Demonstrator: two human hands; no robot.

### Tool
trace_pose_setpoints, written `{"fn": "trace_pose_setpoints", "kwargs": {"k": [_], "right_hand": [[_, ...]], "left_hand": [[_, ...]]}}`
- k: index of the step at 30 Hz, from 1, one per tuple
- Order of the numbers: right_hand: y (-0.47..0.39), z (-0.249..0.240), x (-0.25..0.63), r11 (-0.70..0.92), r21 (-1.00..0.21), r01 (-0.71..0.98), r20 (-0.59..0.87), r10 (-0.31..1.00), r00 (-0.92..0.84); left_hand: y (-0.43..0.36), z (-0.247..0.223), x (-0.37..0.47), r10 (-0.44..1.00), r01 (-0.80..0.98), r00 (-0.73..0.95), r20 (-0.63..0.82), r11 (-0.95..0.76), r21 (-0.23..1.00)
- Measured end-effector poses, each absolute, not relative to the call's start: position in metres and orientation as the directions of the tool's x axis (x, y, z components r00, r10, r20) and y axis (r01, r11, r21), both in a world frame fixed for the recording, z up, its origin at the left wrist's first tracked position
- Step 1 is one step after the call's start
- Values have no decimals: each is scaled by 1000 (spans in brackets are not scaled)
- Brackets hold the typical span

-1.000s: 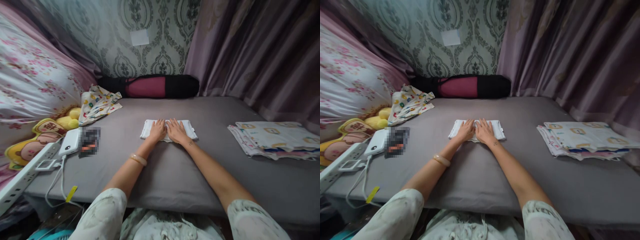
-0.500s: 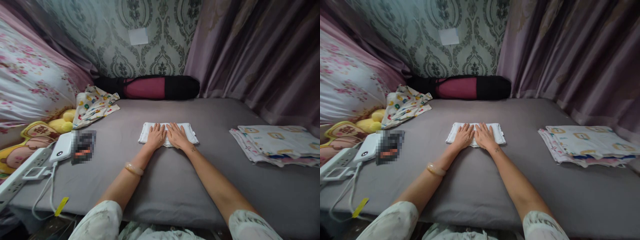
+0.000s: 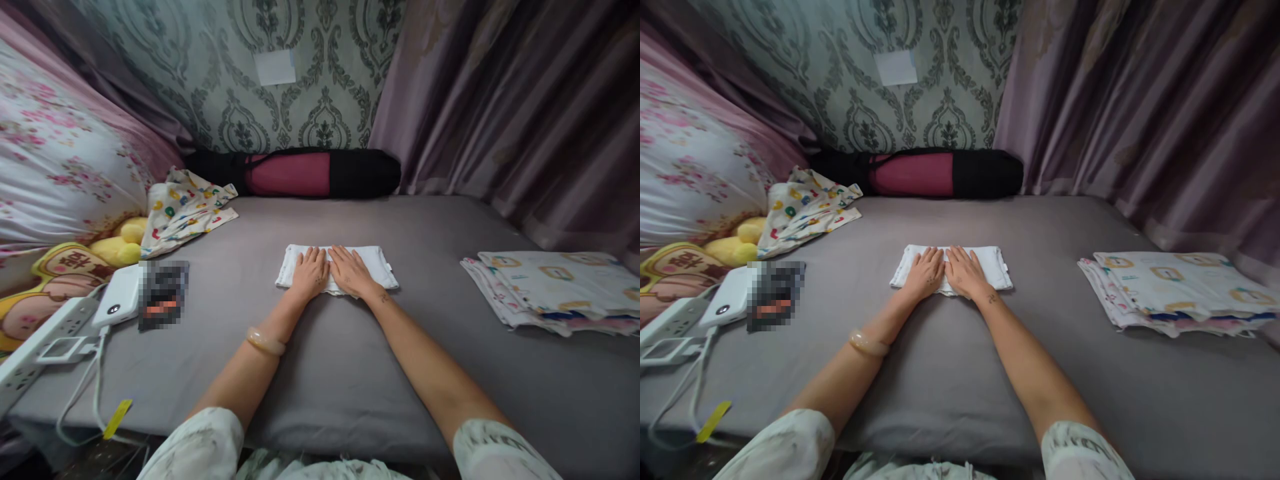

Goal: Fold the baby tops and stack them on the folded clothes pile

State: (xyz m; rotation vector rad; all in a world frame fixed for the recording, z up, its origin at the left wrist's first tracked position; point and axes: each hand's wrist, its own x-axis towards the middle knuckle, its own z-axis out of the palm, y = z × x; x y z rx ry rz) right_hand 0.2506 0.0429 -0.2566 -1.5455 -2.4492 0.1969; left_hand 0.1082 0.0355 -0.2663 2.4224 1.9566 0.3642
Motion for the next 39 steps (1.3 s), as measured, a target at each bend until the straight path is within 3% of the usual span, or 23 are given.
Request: {"fn": "trace_pose_setpoints", "kwargs": {"k": [4, 10, 16, 20, 25, 36, 39], "right_hand": [[44, -253, 255, 405, -227, 886, 191, 910, -367], [45, -260, 256, 380, -221, 898, 112, 925, -363], [44, -257, 258, 371, -231, 899, 98, 928, -358], [45, -255, 265, 311, -210, 927, 161, 946, -281], [46, -262, 269, 242, -210, 947, 83, 970, -229], [47, -259, 282, 201, -147, 968, 125, 975, -184], [48, -263, 285, 164, -131, 978, 60, 986, -157]], "left_hand": [[35, -260, 106, 945, 965, 183, 270, -226, 135], [38, -263, 105, 973, 961, 217, 79, -228, 159], [38, -266, 104, 968, 961, 215, 130, -234, 149], [39, -264, 100, 970, 980, 128, 207, -155, 122], [42, -269, 96, 988, 989, 101, 120, -113, 97], [38, -265, 87, 965, 995, 56, 257, -76, 70], [39, -268, 82, 983, 995, 54, 174, -68, 75]]}}
